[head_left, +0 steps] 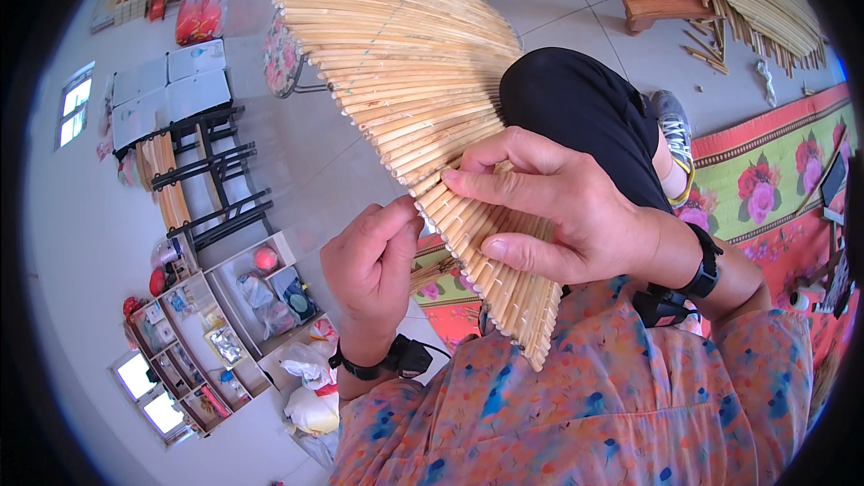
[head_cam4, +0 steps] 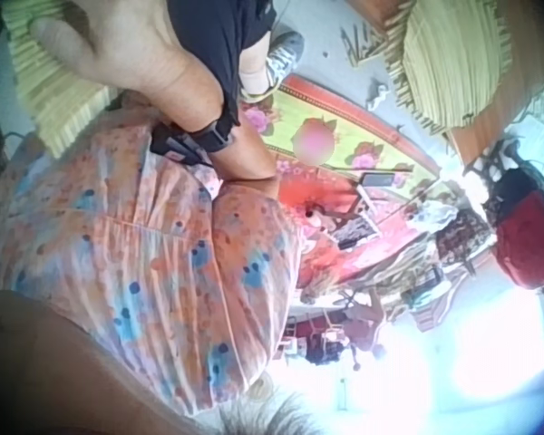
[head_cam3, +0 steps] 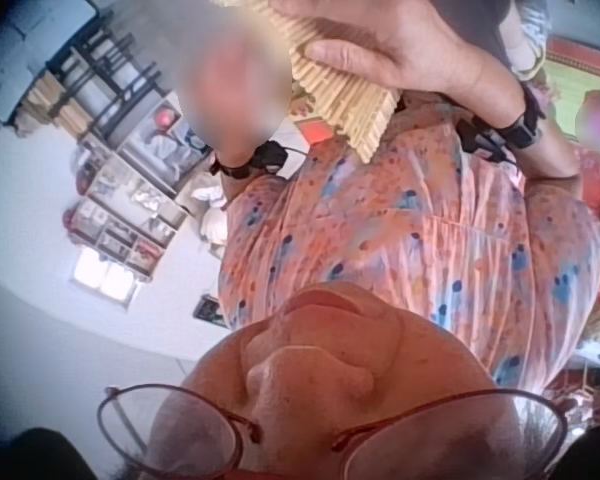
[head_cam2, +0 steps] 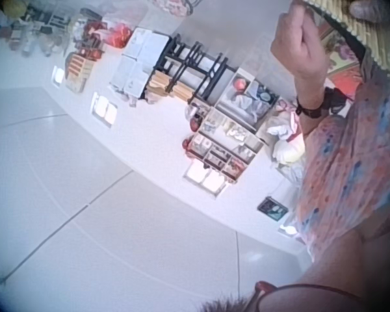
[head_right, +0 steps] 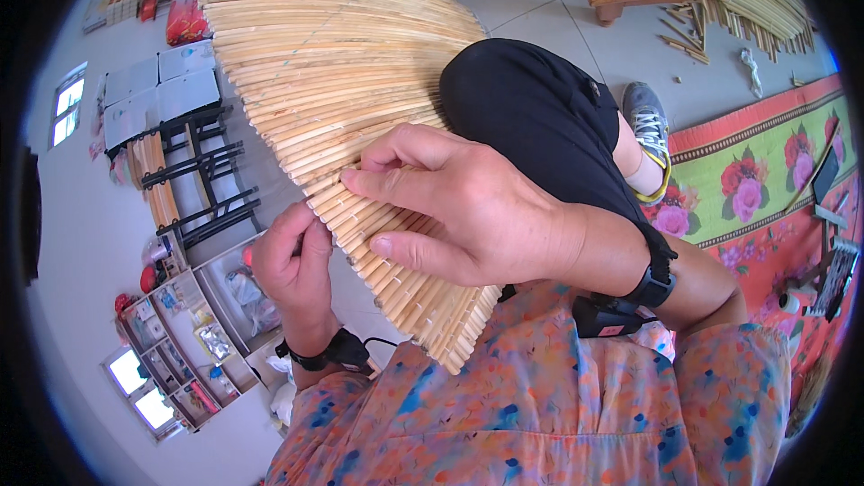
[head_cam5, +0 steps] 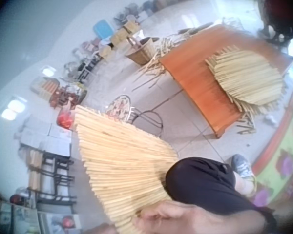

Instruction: The person assembles a screen by threading white cord through a series of thin bamboo sticks, using shears to trim the cord and their hands to tighten the weave.

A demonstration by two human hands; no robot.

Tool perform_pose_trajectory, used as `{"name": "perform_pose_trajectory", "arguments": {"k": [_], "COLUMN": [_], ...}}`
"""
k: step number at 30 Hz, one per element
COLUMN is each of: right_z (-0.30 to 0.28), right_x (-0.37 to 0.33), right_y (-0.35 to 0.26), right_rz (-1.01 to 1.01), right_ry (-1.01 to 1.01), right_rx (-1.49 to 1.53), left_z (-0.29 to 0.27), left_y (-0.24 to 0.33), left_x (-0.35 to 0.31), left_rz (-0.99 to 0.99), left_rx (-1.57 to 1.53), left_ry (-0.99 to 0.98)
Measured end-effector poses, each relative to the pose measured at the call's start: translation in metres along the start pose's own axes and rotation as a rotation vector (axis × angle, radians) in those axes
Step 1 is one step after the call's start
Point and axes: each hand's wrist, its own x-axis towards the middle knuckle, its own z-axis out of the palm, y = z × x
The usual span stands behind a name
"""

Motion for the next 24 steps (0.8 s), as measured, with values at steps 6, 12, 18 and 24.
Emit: {"name": "perform_pose_trajectory", "arguments": {"k": [6,12,18,24], "right_z": [0.005,0.002,0.000,0.004], "right_x": [-0.003,-0.004,0.000,0.019], "right_y": [-0.001,-0.004,-0.012,-0.058], "right_rz": [0.002,0.015,-0.011,0.317], "right_ry": [0.046,0.033,0.042,0.007], "right_rx": [-0.039,-0.046,-0.069,-0.353], "left_z": [-0.006,-0.008,-0.011,-0.015], "left_y": [0.009,0.007,0.005,-0.005], "left_x": [-0.005,0.005,0.021,0.036], "left_rz": [-0.209,-0.161,0.011,0.055], "left_rx": [-0.049,-0.020,0.017,-0.115], "left_ry": [-0.058,-0.101,-0.160,-0.300]}}
